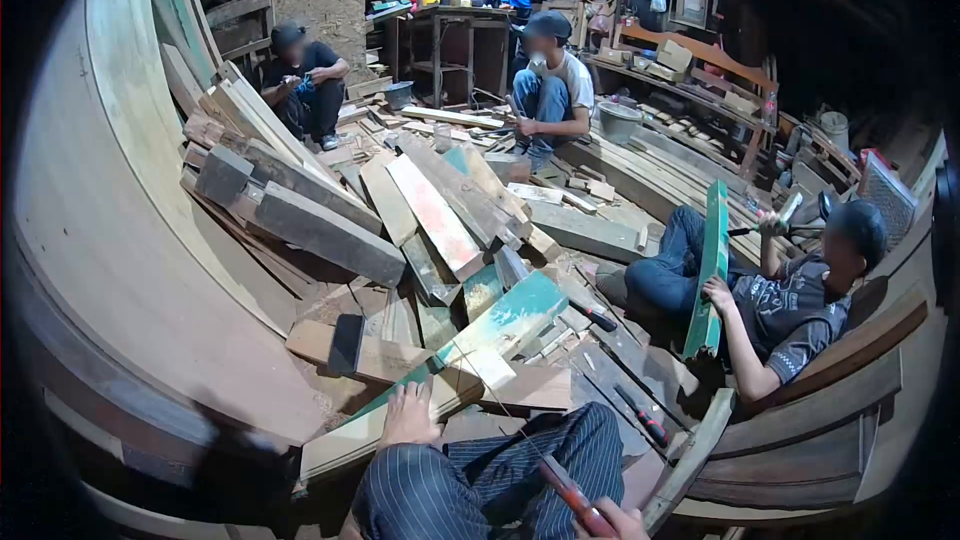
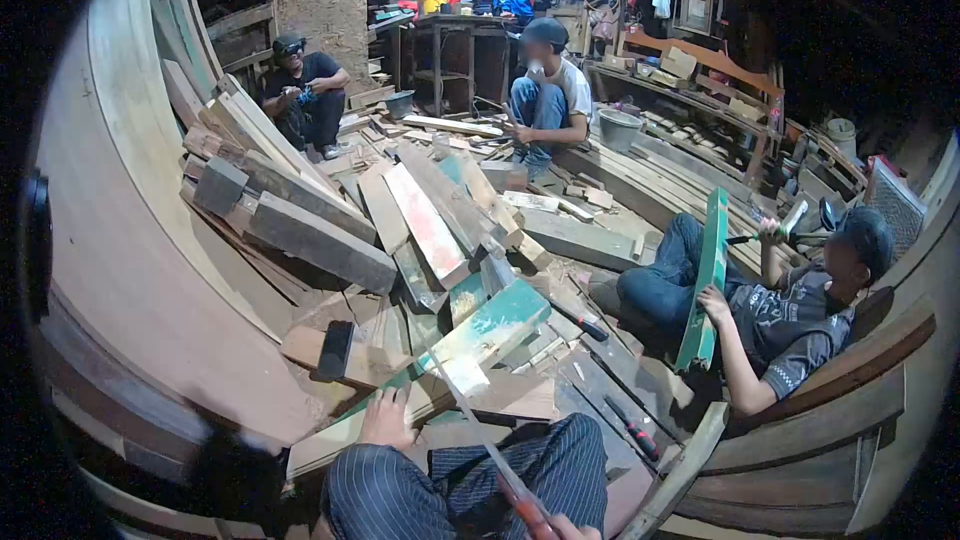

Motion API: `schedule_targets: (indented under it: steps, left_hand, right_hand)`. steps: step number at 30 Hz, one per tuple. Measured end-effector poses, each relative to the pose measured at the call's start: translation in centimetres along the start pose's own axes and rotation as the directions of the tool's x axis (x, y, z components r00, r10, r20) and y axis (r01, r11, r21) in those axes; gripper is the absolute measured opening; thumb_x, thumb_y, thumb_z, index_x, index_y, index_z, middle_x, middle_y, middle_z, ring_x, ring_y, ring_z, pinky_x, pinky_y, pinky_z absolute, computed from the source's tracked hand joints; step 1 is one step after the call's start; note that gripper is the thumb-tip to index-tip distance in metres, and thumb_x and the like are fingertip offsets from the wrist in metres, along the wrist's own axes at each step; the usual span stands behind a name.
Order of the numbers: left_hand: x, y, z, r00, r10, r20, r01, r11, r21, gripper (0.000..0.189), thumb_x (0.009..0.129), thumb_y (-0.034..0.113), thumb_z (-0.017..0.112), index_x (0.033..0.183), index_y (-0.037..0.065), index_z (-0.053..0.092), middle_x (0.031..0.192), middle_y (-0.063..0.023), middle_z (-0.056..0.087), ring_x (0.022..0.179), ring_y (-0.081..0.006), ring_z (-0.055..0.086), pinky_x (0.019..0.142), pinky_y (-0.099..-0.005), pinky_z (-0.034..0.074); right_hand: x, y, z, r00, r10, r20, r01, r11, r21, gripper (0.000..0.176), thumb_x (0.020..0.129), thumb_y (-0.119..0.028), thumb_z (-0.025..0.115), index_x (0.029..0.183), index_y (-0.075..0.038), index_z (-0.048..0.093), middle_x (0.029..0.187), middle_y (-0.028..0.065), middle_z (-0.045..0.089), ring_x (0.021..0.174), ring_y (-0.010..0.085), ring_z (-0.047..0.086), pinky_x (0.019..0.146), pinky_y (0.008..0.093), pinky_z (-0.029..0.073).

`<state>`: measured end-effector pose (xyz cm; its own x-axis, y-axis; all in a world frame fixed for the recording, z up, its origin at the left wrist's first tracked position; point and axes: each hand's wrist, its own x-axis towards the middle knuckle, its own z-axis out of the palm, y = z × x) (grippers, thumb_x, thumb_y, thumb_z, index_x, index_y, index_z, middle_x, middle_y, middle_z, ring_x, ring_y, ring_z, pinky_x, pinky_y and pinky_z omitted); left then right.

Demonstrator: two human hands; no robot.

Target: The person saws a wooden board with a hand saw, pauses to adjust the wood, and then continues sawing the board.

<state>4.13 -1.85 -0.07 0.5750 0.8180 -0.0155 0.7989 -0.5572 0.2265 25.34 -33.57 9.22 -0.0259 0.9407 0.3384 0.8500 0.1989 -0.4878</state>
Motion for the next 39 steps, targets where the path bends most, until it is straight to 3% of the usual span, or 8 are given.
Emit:
schedule_targets:
  steps: [9,21,24,28,29,32,34,39]
  left_hand:
    - [-0.7,0.6,-1.5,1.000,-0.027,0.012,0.028,0.997,-0.074,0.094,0.068,0.029,0.083,0.147,0.003,0.041,0.126,-0.0220,0.054,0.123,-0.0392,0.049,0.105,-0.0480,0.041]
    - [-0.4,1.0,-1.7,0.998,-0.027,0.062,0.029,0.999,-0.026,0.097,0.069,0.029,0.083,0.149,-0.002,0.036,0.125,-0.0228,0.052,0.122,-0.0398,0.048,0.105,-0.0476,0.042]
    - [-0.6,0.9,-1.5,0.999,-0.013,0.037,0.014,1.000,-0.019,0.099,0.068,0.029,0.083,0.150,0.000,0.036,0.124,-0.0220,0.053,0.120,-0.0393,0.049,0.105,-0.0471,0.042]
    - [-0.1,-0.2,-0.1,1.000,-0.011,0.003,0.012,1.000,-0.022,0.101,0.064,0.032,0.083,0.150,0.004,0.037,0.124,-0.0213,0.054,0.119,-0.0368,0.051,0.104,-0.0464,0.042]
    - [-0.2,0.0,-0.4,1.000,-0.027,0.014,0.027,0.999,-0.043,0.099,0.065,0.029,0.082,0.150,0.004,0.038,0.125,-0.0216,0.054,0.120,-0.0374,0.050,0.106,-0.0463,0.041]
    - [-0.5,1.5,-2.0,0.994,-0.099,0.055,0.099,0.995,0.005,0.095,0.068,0.028,0.082,0.148,0.003,0.039,0.125,-0.0216,0.054,0.123,-0.0383,0.049,0.107,-0.0460,0.041]
    - [-0.1,0.4,-0.6,0.998,-0.050,0.025,0.051,0.998,-0.025,0.097,0.071,0.035,0.081,0.151,0.004,0.036,0.126,-0.0214,0.054,0.125,-0.0380,0.048,0.105,-0.0480,0.040]
    - [-0.5,0.9,-1.3,0.997,-0.045,0.068,0.046,0.999,-0.017,0.097,0.076,0.034,0.079,0.153,0.001,0.031,0.128,-0.0230,0.053,0.126,-0.0379,0.048,0.105,-0.0479,0.041]
  right_hand:
    - [12.4,0.3,4.5,0.979,0.197,0.057,-0.198,0.836,0.512,0.048,0.082,-0.011,0.076,0.122,-0.009,0.051,0.082,0.0169,0.066,0.069,0.0362,0.068,0.058,0.0404,0.050]
    - [1.6,-4.1,-1.7,0.687,0.564,0.457,-0.676,0.728,0.117,0.036,0.103,-0.026,0.047,0.133,-0.010,0.058,0.099,0.0221,0.064,0.089,0.0353,0.064,0.080,0.0447,0.046]
    - [7.4,-1.7,1.6,0.971,0.234,0.057,-0.236,0.875,0.423,0.035,0.083,-0.013,0.075,0.111,-0.007,0.054,0.075,0.0153,0.065,0.062,0.0381,0.065,0.055,0.0427,0.048]
    - [13.2,-0.2,3.6,0.979,0.190,0.079,-0.206,0.891,0.404,0.057,0.077,0.001,0.070,0.128,-0.006,0.045,0.084,0.0217,0.067,0.071,0.0437,0.067,0.060,0.0430,0.054]
    - [13.0,0.0,4.0,0.975,0.223,0.004,-0.200,0.866,0.458,0.028,0.086,-0.010,0.072,0.108,-0.007,0.056,0.078,0.0172,0.064,0.065,0.0406,0.064,0.056,0.0432,0.049]
    - [10.1,-1.5,2.6,0.938,0.348,0.014,-0.318,0.838,0.444,0.028,0.085,-0.012,0.074,0.107,-0.007,0.056,0.077,0.0157,0.064,0.061,0.0398,0.063,0.056,0.0419,0.049]
    - [5.9,-2.7,1.8,0.941,0.329,-0.079,-0.323,0.943,0.078,0.028,0.085,-0.013,0.074,0.106,-0.007,0.057,0.076,0.0145,0.064,0.059,0.0382,0.063,0.055,0.0410,0.049]
    - [1.5,-3.2,0.6,0.823,0.517,0.235,-0.567,0.769,0.294,0.028,0.094,-0.020,0.062,0.119,-0.009,0.057,0.088,0.0169,0.064,0.072,0.0357,0.064,0.066,0.0422,0.048]
